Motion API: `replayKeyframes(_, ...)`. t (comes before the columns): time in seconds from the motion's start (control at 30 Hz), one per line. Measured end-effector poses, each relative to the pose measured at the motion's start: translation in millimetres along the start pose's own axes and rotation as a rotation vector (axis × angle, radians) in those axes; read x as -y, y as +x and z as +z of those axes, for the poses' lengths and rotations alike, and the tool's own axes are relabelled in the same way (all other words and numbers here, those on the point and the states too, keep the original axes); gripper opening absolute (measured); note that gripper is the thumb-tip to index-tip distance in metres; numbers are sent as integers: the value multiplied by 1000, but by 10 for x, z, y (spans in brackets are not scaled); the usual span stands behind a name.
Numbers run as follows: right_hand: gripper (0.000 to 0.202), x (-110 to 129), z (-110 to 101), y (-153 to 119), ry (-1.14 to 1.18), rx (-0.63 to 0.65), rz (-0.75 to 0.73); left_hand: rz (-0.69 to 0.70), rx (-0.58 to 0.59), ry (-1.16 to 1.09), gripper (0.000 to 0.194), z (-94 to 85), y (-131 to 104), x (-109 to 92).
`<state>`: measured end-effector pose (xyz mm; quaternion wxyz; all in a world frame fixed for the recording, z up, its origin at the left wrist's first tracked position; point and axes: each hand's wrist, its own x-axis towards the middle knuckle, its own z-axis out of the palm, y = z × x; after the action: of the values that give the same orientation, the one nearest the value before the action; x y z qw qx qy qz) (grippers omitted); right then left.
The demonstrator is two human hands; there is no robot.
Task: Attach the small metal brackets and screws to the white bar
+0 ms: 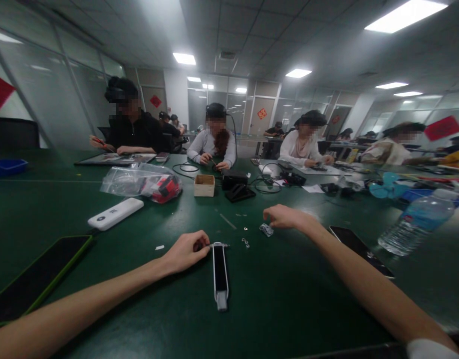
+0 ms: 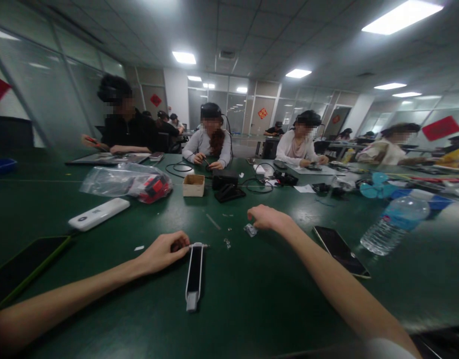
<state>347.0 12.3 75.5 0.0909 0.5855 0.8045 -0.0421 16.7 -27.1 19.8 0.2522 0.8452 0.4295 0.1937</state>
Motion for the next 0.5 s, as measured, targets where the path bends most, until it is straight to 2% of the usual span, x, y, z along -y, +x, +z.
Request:
replayKeyframes(0.33, 40, -33, 96, 76, 103, 89, -136, 4, -8, -6, 24, -5, -2, -13)
replayKeyframes(0.5, 37, -10, 79, 60, 121, 116, -129, 11, -16, -2, 24, 0, -6, -18)
